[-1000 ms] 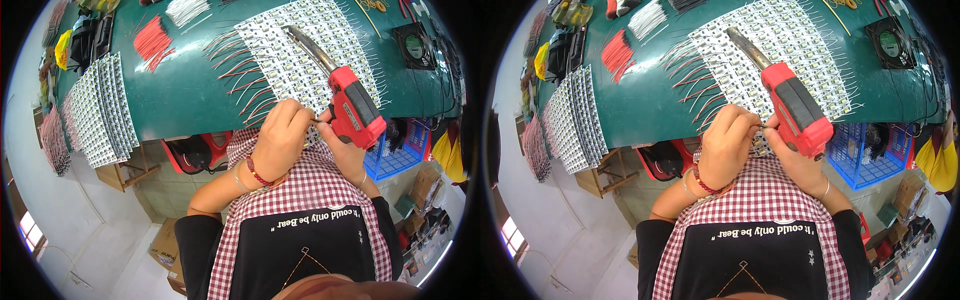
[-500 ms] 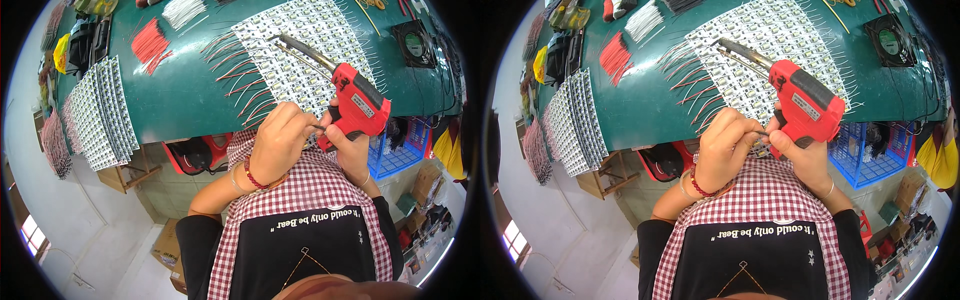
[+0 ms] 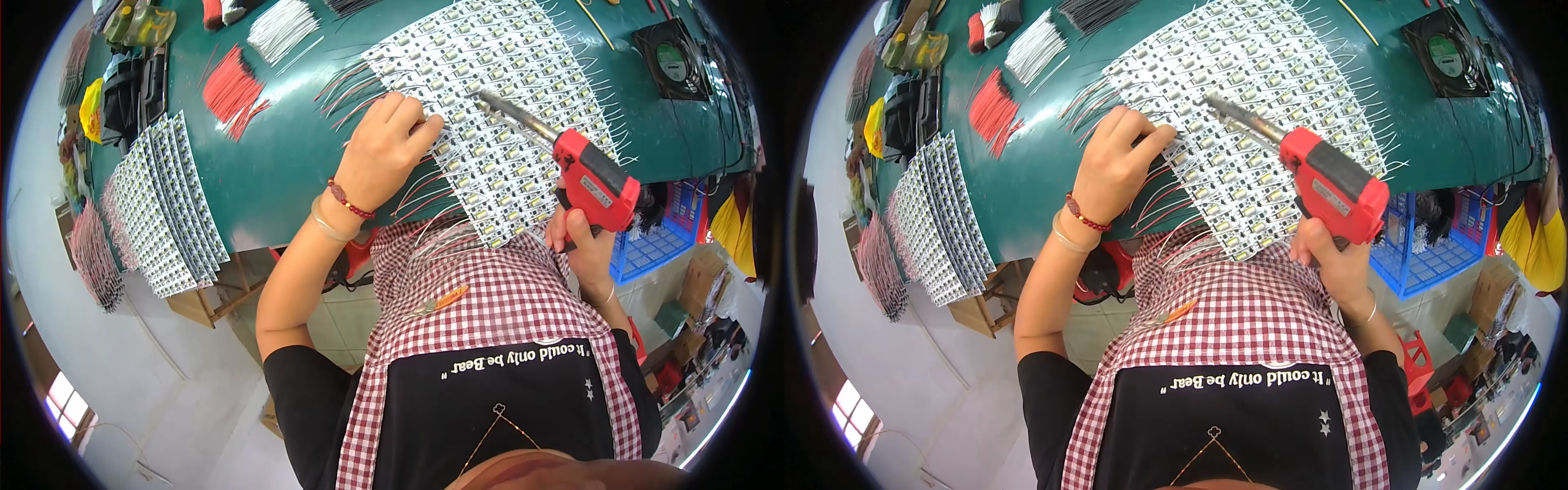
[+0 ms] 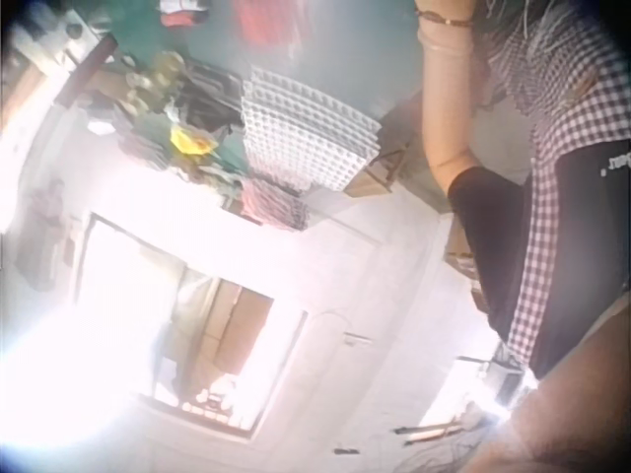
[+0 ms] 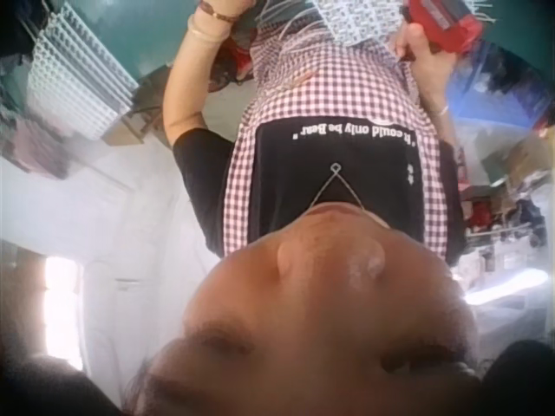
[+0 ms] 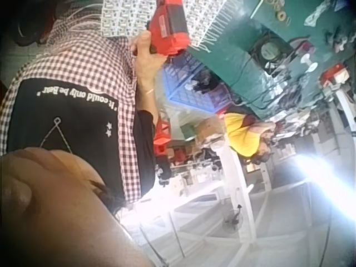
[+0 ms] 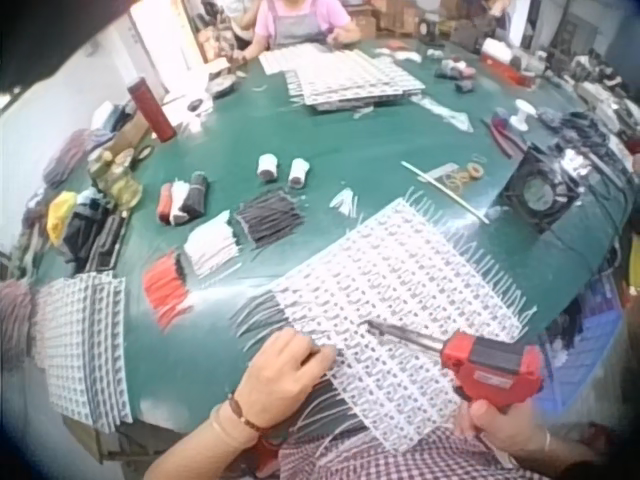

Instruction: The person uses a soldering iron to attach red and black wires to a large LED panel. They repeatedly pick up wires, position them on the panel, and apply heat to secure them. The person also uses a wooden stick to adjust the wires on the panel.

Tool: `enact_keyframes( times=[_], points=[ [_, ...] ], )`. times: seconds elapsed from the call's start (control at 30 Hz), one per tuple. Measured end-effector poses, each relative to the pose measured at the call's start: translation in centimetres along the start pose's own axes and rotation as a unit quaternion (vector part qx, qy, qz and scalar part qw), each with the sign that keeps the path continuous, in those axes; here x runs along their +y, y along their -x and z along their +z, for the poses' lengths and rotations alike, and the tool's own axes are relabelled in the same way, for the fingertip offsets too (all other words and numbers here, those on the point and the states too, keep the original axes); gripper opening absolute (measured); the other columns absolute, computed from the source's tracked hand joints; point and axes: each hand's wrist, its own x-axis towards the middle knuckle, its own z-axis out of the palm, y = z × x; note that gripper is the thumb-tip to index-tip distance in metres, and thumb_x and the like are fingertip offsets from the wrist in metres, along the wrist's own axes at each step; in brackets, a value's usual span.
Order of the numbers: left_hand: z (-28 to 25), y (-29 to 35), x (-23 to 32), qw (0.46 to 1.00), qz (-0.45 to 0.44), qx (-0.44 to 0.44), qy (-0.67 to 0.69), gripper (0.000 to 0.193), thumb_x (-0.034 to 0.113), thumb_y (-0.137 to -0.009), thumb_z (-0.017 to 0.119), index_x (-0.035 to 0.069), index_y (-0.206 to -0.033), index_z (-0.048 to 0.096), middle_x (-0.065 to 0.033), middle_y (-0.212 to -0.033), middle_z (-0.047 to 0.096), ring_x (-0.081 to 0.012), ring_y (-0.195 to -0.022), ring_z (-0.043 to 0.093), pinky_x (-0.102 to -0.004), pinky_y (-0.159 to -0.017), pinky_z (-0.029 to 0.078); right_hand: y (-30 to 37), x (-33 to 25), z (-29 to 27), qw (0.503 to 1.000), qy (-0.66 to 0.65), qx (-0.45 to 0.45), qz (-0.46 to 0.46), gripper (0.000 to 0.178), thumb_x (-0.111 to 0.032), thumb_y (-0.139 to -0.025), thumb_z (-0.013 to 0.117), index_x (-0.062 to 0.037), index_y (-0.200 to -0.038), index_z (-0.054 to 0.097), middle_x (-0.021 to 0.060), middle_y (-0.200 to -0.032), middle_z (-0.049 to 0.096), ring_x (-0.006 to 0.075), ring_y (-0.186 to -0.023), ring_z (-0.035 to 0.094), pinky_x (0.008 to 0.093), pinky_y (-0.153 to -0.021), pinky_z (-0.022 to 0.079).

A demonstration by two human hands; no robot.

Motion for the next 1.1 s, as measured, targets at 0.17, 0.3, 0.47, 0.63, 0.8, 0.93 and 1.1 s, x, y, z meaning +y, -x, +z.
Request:
enact_keyframes(
  times=[0.17, 0.3, 0.47, 0.63, 0.8, 0.93, 1.1],
  points=[
    [0.4, 0.0, -0.5, 0.999, 0.011, -0.043, -0.007, 0.021, 0.004, -0.071, 0.061, 0.003, -0.092, 0.063, -0.0075, -0.081, 0.047, -0.0235, -0.078, 0.051, -0.0345, -0.072, 0.046, 1.1, 1.4, -0.4, 0.998, 0.049, -0.01, 0.024, 0.045, -0.025, -0.096, 0.058, 0.0053, -0.126, 0.046, 0.0037, -0.061, 0.049, 0.0111, -0.051, 0.046, 0.028, -0.052, 0.043],
    [0.5, 0.0, -0.3, 0.999, 0.009, -0.037, -0.006, 0.022, 0.004, -0.071, 0.061, 0.002, -0.093, 0.063, -0.0078, -0.081, 0.047, -0.0236, -0.078, 0.051, -0.0346, -0.072, 0.046, 1.3, 1.4, -0.5, 0.998, 0.044, -0.015, 0.052, 0.023, -0.017, -0.094, 0.061, 0.0002, -0.108, 0.055, 0.0025, -0.07, 0.057, 0.0096, -0.06, 0.053, 0.0255, -0.056, 0.044],
    [0.4, -0.2, -0.1, 0.999, 0.014, -0.033, -0.004, 0.022, 0.004, -0.071, 0.061, 0.002, -0.092, 0.063, -0.0078, -0.081, 0.047, -0.0235, -0.078, 0.051, -0.0345, -0.072, 0.045, 1.9, 2.2, -1.3, 0.996, 0.048, -0.028, 0.068, 0.014, -0.013, -0.092, 0.065, -0.0023, -0.1, 0.061, 0.0008, -0.076, 0.061, 0.0079, -0.064, 0.056, 0.0243, -0.058, 0.045],
    [0.5, -0.1, -0.2, 0.999, 0.022, -0.032, -0.018, 0.022, 0.004, -0.07, 0.06, 0.001, -0.092, 0.062, -0.0078, -0.082, 0.047, -0.0231, -0.079, 0.051, -0.0338, -0.071, 0.045, 2.2, 2.7, -1.3, 0.993, 0.098, -0.022, 0.069, 0.015, -0.008, -0.09, 0.065, -0.0016, -0.103, 0.062, 0.0005, -0.079, 0.061, 0.0079, -0.066, 0.056, 0.0244, -0.06, 0.046],
    [0.5, -0.1, -0.1, 0.999, 0.023, -0.034, -0.022, 0.021, 0.005, -0.071, 0.06, 0.001, -0.091, 0.062, -0.0078, -0.083, 0.048, -0.0228, -0.08, 0.051, -0.0336, -0.071, 0.044, 1.9, 1.8, -0.5, 0.994, 0.108, -0.032, 0.015, 0.026, -0.021, -0.097, 0.056, 0.0035, -0.107, 0.053, 0.0046, -0.065, 0.049, 0.0132, -0.056, 0.048, 0.0294, -0.057, 0.043],
    [0.5, -0.1, -0.1, 0.998, 0.026, -0.038, -0.039, 0.02, 0.006, -0.072, 0.06, 0.001, -0.091, 0.062, -0.0076, -0.083, 0.048, -0.0224, -0.081, 0.051, -0.0331, -0.072, 0.044, 2.0, 1.9, -1.1, 0.998, 0.015, -0.026, 0.05, 0.013, -0.007, -0.091, 0.063, 0.0004, -0.101, 0.061, 0.0031, -0.079, 0.061, 0.0087, -0.065, 0.056, 0.0245, -0.059, 0.046],
    [0.6, -0.1, -0.2, 0.997, 0.035, -0.043, -0.05, 0.02, 0.006, -0.073, 0.06, 0.002, -0.092, 0.062, -0.0071, -0.083, 0.049, -0.0218, -0.081, 0.051, -0.0324, -0.072, 0.043, 2.2, 2.5, -1.1, 0.996, 0.078, -0.032, 0.036, 0.033, -0.016, -0.095, 0.059, 0.0039, -0.119, 0.05, 0.0045, -0.071, 0.054, 0.0114, -0.058, 0.05, 0.0282, -0.056, 0.044]
  ],
)
